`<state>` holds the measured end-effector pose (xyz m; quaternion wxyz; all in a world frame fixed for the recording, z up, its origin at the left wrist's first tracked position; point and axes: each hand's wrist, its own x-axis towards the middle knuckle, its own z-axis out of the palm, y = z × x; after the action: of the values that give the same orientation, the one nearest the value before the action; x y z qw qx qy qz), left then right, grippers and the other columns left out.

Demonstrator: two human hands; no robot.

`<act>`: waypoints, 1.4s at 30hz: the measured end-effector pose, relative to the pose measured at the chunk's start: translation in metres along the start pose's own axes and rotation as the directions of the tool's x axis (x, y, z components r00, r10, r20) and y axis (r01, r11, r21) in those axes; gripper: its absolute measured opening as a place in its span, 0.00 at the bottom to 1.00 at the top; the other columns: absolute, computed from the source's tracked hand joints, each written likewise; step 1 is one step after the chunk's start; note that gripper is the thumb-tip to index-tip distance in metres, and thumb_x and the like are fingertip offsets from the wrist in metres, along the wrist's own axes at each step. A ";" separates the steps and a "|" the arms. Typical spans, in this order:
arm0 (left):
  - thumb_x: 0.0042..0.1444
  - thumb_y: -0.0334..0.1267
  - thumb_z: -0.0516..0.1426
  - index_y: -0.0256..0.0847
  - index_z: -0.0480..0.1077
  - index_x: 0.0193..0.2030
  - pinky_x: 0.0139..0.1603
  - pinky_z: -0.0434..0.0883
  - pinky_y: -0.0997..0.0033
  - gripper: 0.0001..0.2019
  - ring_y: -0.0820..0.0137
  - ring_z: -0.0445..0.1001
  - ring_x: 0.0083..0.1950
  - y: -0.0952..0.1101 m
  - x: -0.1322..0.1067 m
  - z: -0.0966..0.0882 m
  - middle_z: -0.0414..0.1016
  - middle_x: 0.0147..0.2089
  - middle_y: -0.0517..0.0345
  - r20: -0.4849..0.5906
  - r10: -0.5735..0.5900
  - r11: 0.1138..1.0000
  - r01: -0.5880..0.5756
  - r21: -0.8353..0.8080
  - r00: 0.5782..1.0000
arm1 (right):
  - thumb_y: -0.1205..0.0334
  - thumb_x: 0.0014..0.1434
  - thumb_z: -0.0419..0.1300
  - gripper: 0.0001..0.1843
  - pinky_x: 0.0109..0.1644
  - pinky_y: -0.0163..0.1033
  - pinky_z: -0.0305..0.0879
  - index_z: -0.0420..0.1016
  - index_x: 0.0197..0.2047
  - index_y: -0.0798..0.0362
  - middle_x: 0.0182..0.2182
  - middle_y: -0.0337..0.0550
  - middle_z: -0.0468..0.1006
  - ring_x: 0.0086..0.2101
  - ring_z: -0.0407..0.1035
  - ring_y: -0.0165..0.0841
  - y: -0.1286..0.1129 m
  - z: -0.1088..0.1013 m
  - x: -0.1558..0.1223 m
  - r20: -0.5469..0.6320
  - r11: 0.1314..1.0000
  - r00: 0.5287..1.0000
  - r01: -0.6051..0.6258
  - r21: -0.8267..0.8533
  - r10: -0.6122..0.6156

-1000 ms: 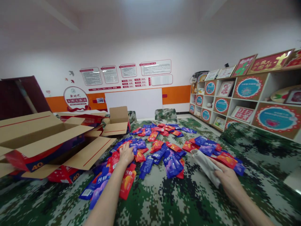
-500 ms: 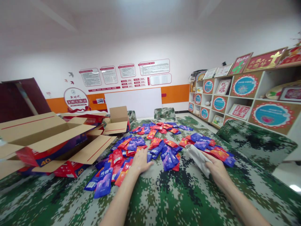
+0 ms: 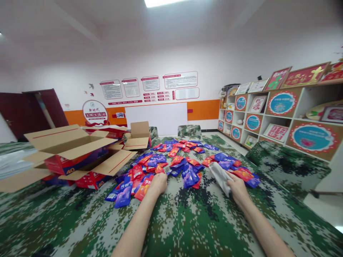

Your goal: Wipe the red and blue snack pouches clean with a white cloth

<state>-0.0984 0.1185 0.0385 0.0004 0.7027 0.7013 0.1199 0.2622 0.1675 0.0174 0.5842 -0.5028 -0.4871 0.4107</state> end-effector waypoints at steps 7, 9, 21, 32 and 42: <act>0.55 0.30 0.48 0.37 0.70 0.32 0.42 0.62 0.67 0.09 0.62 0.71 0.39 0.000 -0.035 -0.022 0.71 0.33 0.50 -0.157 -0.048 0.975 0.013 -0.223 0.986 | 0.68 0.33 0.55 0.35 0.26 0.33 0.64 0.73 0.50 0.59 0.34 0.42 0.80 0.30 0.72 0.37 0.001 0.002 0.000 0.035 0.985 0.999 -0.033 0.169 0.027; 0.57 0.33 0.47 0.37 0.69 0.31 0.39 0.61 0.70 0.11 0.66 0.70 0.35 0.011 -0.044 -0.022 0.70 0.30 0.54 -0.189 -0.046 0.947 -0.018 -0.321 0.981 | 0.69 0.33 0.55 0.35 0.26 0.32 0.64 0.74 0.49 0.59 0.34 0.42 0.80 0.30 0.72 0.36 -0.001 0.002 0.000 0.021 0.973 0.999 -0.032 0.229 0.028; 0.55 0.37 0.47 0.35 0.70 0.28 0.24 0.57 0.78 0.13 0.73 0.63 0.23 0.154 -0.027 0.059 0.66 0.22 0.62 -0.126 -0.009 0.631 -0.092 -0.770 0.992 | 0.68 0.32 0.54 0.33 0.25 0.33 0.65 0.75 0.46 0.58 0.36 0.42 0.80 0.33 0.73 0.39 -0.004 -0.019 -0.013 -0.063 0.961 0.998 -0.002 0.277 0.021; 0.52 0.31 0.50 0.36 0.69 0.23 0.26 0.57 0.74 0.11 0.71 0.63 0.23 0.176 -0.014 0.080 0.63 0.19 0.62 -0.110 0.080 0.688 -0.135 -0.713 0.991 | 0.65 0.35 0.55 0.32 0.28 0.35 0.70 0.74 0.49 0.56 0.37 0.39 0.80 0.34 0.74 0.40 0.008 -0.037 -0.026 -0.091 0.986 0.996 -0.008 0.169 0.023; 0.52 0.32 0.53 0.44 0.57 0.60 0.63 0.49 0.58 0.27 0.60 0.51 0.64 0.159 -0.062 0.046 0.56 0.62 0.50 -0.202 0.398 0.807 -0.446 -0.387 0.895 | 0.68 0.37 0.57 0.34 0.28 0.36 0.70 0.71 0.53 0.57 0.38 0.43 0.80 0.32 0.74 0.39 0.004 -0.036 -0.025 -0.055 0.994 0.998 0.030 0.103 -0.024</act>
<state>0.0667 0.0628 0.0100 0.0871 0.8162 0.4831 0.3048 0.2927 0.1373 0.0090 0.6278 -0.4761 -0.4560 0.4138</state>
